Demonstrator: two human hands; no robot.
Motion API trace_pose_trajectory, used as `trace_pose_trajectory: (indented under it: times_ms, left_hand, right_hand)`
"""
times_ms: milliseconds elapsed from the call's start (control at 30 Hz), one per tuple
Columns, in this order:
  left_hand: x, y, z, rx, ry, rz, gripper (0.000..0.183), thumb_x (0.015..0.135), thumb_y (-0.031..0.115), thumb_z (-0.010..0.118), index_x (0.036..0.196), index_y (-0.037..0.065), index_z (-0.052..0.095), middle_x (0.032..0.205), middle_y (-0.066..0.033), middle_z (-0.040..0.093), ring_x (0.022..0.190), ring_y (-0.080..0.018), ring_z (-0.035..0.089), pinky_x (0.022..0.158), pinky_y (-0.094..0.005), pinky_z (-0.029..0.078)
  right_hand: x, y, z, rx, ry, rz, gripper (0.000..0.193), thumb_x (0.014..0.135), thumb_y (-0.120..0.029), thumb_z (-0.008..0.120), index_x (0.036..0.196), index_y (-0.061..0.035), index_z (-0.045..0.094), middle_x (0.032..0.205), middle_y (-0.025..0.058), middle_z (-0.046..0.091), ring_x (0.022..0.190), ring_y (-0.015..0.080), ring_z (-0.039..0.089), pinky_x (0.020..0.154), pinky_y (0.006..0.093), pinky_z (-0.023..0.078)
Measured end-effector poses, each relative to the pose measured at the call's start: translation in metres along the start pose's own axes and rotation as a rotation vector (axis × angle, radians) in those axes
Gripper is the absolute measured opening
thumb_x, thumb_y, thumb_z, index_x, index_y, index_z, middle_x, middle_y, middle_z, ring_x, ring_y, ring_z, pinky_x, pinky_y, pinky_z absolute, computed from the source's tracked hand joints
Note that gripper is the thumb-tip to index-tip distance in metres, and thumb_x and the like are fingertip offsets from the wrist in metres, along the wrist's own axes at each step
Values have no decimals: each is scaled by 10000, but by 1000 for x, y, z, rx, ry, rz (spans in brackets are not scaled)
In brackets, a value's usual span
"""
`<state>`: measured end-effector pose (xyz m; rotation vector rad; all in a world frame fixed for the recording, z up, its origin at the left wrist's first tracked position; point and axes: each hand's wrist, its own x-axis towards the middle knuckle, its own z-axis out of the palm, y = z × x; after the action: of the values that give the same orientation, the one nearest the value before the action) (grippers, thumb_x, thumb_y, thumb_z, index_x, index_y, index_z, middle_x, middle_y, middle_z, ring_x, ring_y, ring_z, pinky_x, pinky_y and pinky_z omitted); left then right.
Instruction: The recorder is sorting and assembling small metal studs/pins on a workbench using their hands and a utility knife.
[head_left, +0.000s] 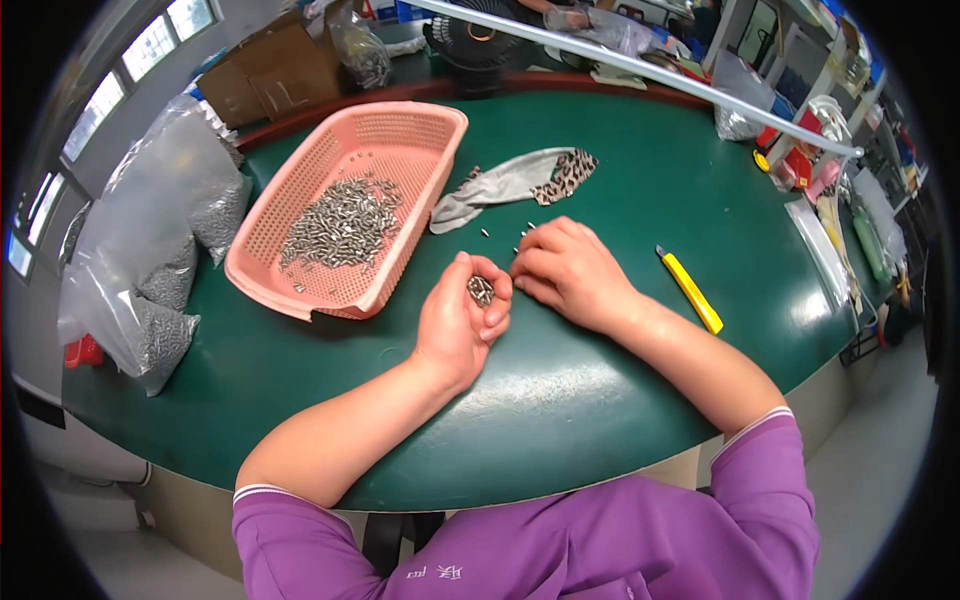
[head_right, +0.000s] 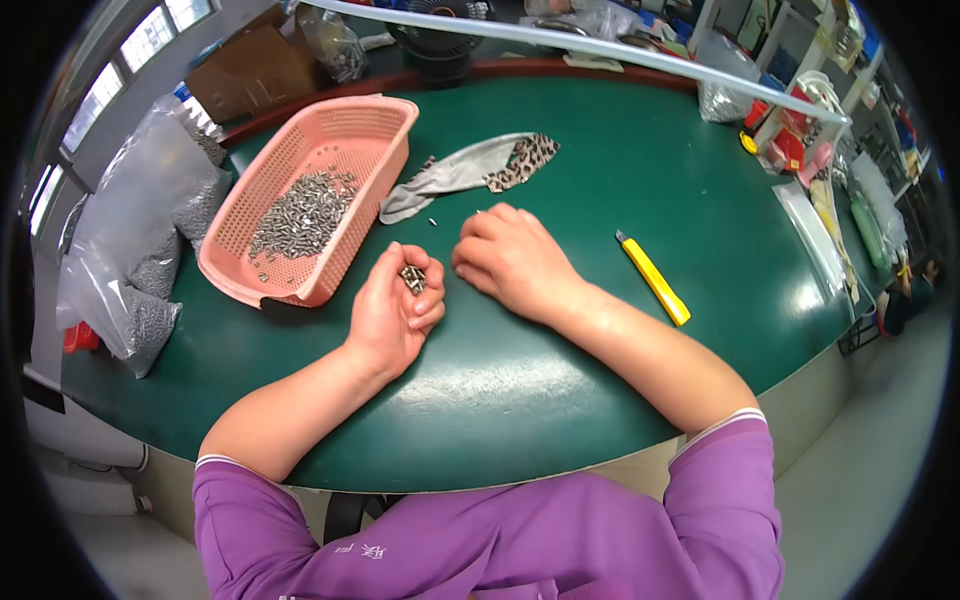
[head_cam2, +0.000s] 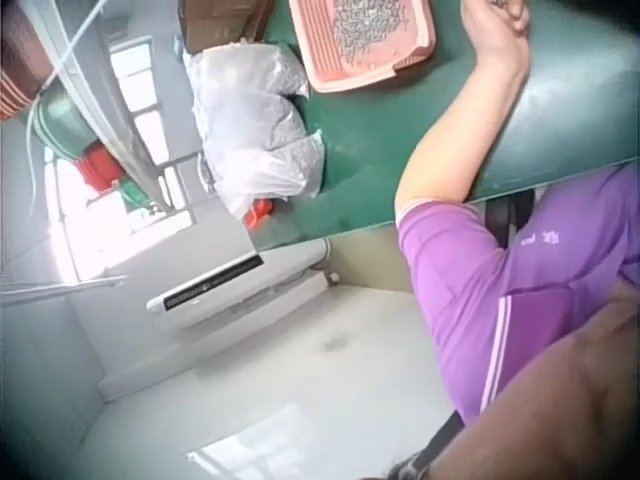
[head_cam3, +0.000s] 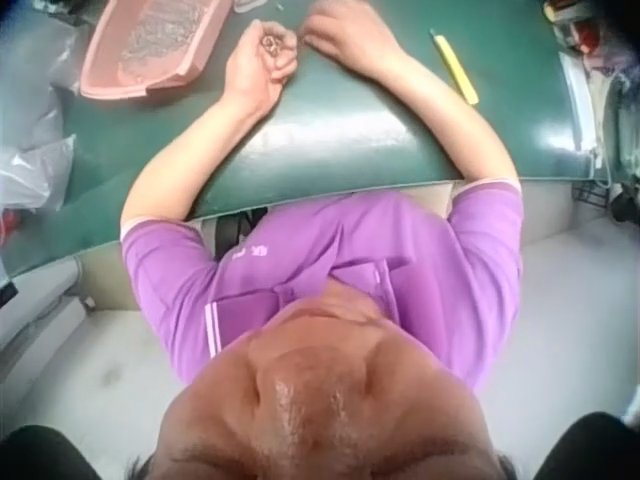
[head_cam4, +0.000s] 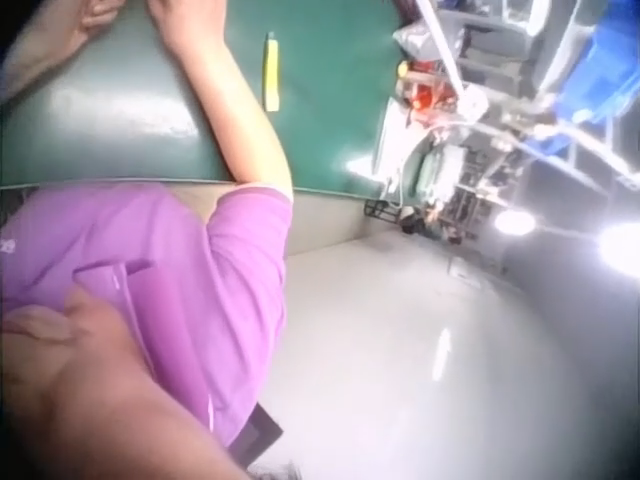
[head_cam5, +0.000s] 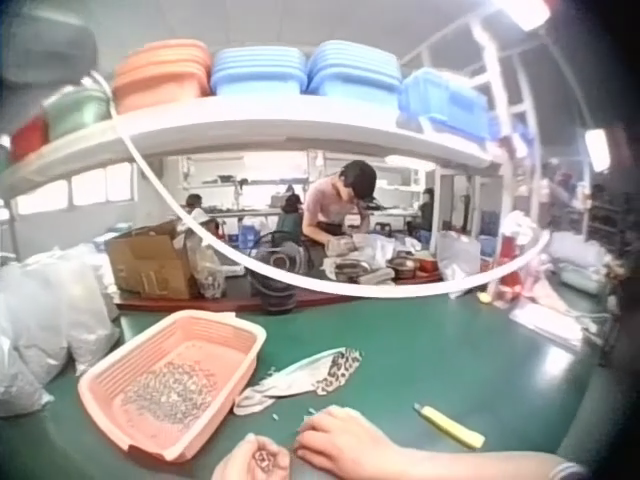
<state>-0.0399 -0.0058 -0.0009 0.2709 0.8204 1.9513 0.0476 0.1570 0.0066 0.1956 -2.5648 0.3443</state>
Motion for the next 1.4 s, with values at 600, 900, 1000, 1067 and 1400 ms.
trace_pose_trajectory:
  times_ms: [600, 900, 1000, 1067, 1400]
  left_hand:
    - [4, 3, 5, 102, -3, -93, 246, 992, 282, 362, 953, 61, 462, 843, -76, 486, 560, -94, 374, 469, -215, 294]
    - [4, 4, 5, 290, -65, -164, 150, 983, 192, 415, 1006, 62, 485, 861, -78, 521, 573, -78, 388, 453, -193, 300]
    - [5, 4, 5, 340, -131, -204, 172, 984, 214, 434, 1027, 57, 487, 861, -75, 522, 580, -76, 397, 454, -186, 303]
    - [5, 5, 5, 382, -137, -219, 166, 982, 209, 442, 1034, 58, 487, 855, -72, 523, 567, -71, 390, 448, -181, 300]
    - [6, 8, 4, 308, -155, -233, 123, 983, 166, 427, 982, 64, 496, 841, -77, 529, 526, -63, 365, 421, -174, 284]
  right_hand:
    - [-3, 9, -43, 112, -266, 251, 97, 731, -105, 690, 803, -85, 628, 800, 48, 597, 827, 246, 555, 728, 360, 468]
    - [-5, 3, -36, 59, -228, 196, 98, 754, -83, 653, 835, -64, 600, 823, 69, 582, 825, 265, 539, 731, 368, 463]
    - [2, -4, -41, 167, -126, 122, 102, 766, -130, 646, 829, -68, 594, 838, 68, 573, 846, 264, 535, 748, 371, 462]
    - [2, -8, -41, 131, -81, 23, 103, 769, -131, 648, 833, -80, 586, 825, 54, 558, 844, 255, 529, 739, 369, 458]
    - [1, 1, -43, 116, 3, 78, 88, 756, -107, 651, 833, -83, 616, 822, 48, 585, 817, 260, 545, 717, 369, 475]
